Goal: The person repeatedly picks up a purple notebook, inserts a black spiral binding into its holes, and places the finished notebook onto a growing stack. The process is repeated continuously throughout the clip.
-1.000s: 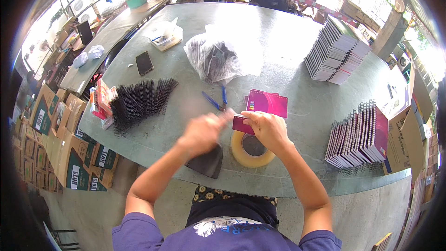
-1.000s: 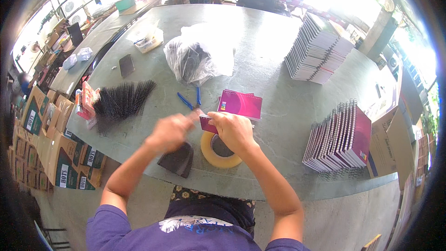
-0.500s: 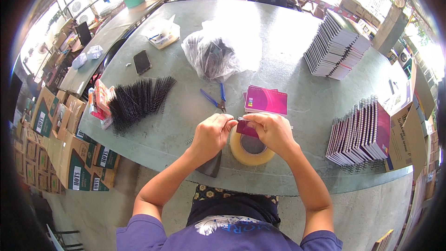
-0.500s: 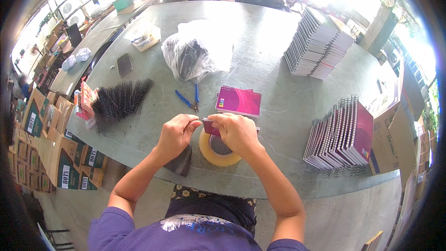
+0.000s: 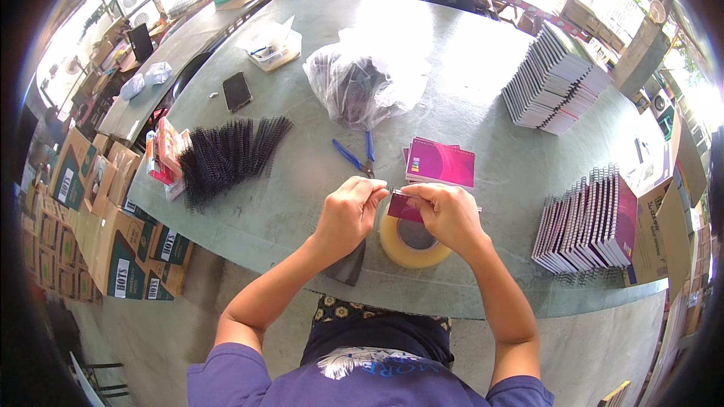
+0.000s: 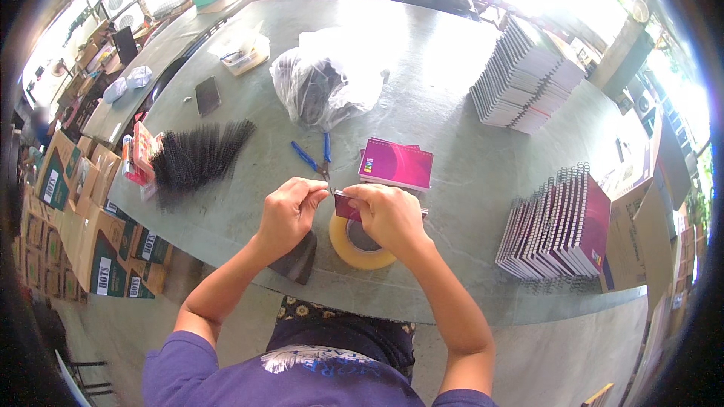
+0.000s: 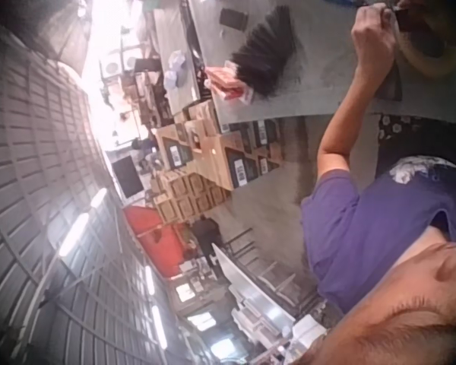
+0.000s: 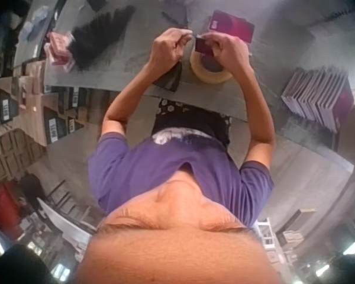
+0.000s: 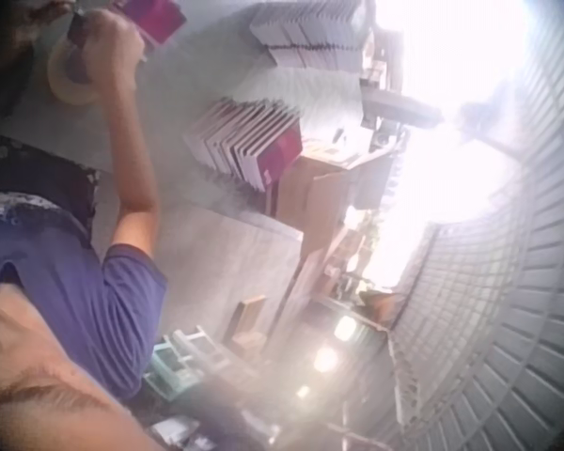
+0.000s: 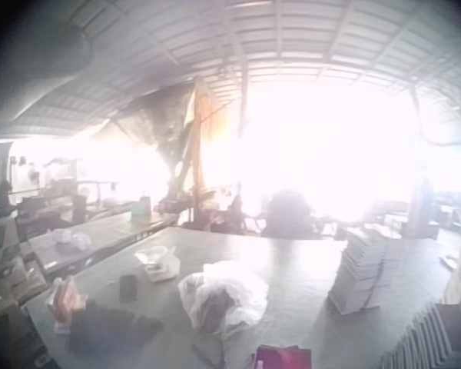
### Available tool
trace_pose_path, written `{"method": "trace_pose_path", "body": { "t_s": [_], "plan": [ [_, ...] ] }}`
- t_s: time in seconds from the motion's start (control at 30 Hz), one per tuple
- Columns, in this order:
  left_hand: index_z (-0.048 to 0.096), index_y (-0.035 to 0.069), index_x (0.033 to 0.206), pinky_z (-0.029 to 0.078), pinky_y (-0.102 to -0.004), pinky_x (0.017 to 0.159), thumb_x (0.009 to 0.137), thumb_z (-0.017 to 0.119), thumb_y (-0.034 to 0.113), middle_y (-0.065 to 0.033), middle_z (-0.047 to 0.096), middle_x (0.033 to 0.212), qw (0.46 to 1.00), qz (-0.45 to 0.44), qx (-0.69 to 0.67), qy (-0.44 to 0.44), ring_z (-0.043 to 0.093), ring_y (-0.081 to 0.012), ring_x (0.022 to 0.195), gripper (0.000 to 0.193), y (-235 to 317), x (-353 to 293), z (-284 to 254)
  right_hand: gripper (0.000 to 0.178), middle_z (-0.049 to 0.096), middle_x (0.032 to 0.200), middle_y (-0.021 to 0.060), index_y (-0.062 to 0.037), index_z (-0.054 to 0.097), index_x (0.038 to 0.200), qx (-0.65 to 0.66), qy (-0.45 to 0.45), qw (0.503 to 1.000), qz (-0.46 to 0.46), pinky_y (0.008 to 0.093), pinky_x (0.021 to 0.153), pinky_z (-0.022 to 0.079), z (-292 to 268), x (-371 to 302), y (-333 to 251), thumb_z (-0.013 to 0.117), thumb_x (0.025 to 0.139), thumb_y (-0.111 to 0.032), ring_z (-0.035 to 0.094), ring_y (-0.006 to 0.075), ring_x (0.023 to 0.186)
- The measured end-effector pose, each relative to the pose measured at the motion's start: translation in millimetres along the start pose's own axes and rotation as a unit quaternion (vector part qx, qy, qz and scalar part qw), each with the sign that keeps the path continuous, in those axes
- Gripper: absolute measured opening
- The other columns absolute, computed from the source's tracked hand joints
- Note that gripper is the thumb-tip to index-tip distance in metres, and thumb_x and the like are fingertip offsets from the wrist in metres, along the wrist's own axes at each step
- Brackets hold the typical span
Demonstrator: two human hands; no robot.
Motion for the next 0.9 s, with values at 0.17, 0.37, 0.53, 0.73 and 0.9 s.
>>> {"method": "trace_pose_path", "body": {
  "t_s": [0.17,0.37,0.53,0.73,0.9],
  "plan": [
    [0.06,0.0,0.085,0.05,-0.0345,0.064,0.073,0.07,-0.002,-0.0112,0.055,0.089,0.998,0.052,0.034,0.006,0.06,-0.0263,0.075,0.016,11.2,9.3,-0.2,0.014,0.067,0.086,0.0076,-0.009,0.069,0.092,-0.076,0.023,0.995,-0.065,0.0361,0.07,0.049,1.7,0.1,-14.1,0.06,0.082,-0.011,0.065,0.0245,0.08],
    [0.06,0.008,0.105,0.05,-0.0372,0.067,0.074,0.073,0.009,-0.0119,0.057,0.089,0.993,0.024,0.032,-0.112,0.061,-0.029,0.077,0.034,-3.8,13.3,-3.9,0.02,0.064,0.082,0.0081,-0.0068,0.061,0.097,-0.096,0.111,0.984,-0.101,0.0381,0.072,0.048,11.1,0.1,-18.2,0.063,0.08,-0.019,0.062,0.0264,0.08],
    [0.061,0.008,0.102,0.049,-0.0365,0.069,0.082,0.067,0.023,-0.012,0.062,0.083,0.977,-0.063,0.042,-0.202,0.062,-0.0276,0.077,0.026,-15.9,19.8,-6.0,0.02,0.064,0.082,0.0071,-0.0058,0.061,0.091,0.007,0.1,0.994,-0.03,0.0382,0.07,0.048,7.1,-0.3,-10.9,0.066,0.079,-0.021,0.062,0.0269,0.079],
    [0.059,0.004,0.097,0.048,-0.0344,0.07,0.084,0.065,0.022,-0.0115,0.059,0.082,0.945,-0.133,-0.036,-0.296,0.061,-0.0254,0.077,0.023,-37.7,9.1,3.1,0.023,0.066,0.081,0.0092,-0.0057,0.064,0.09,-0.119,0.005,0.993,0.004,0.0387,0.071,0.049,15.7,1.5,-7.1,0.07,0.075,-0.022,0.064,0.0271,0.08],
    [0.061,0.006,0.089,0.046,-0.0369,0.074,0.082,0.066,0.021,-0.0112,0.059,0.083,0.985,0.045,0.055,-0.156,0.057,-0.0294,0.081,0.017,-1.4,25.8,-4.6,0.023,0.065,0.078,0.0102,-0.006,0.063,0.085,-0.14,-0.004,0.99,-0.002,0.04,0.069,0.048,14.8,6.8,-6.4,0.07,0.074,-0.024,0.063,0.0287,0.076]
  ]
}}
Point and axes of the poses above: each hand's wrist, its own x-axis towards the middle knuckle, its own z-axis out of the palm, y = z × x, the point moved 7 cm from there along x, towards the middle knuckle
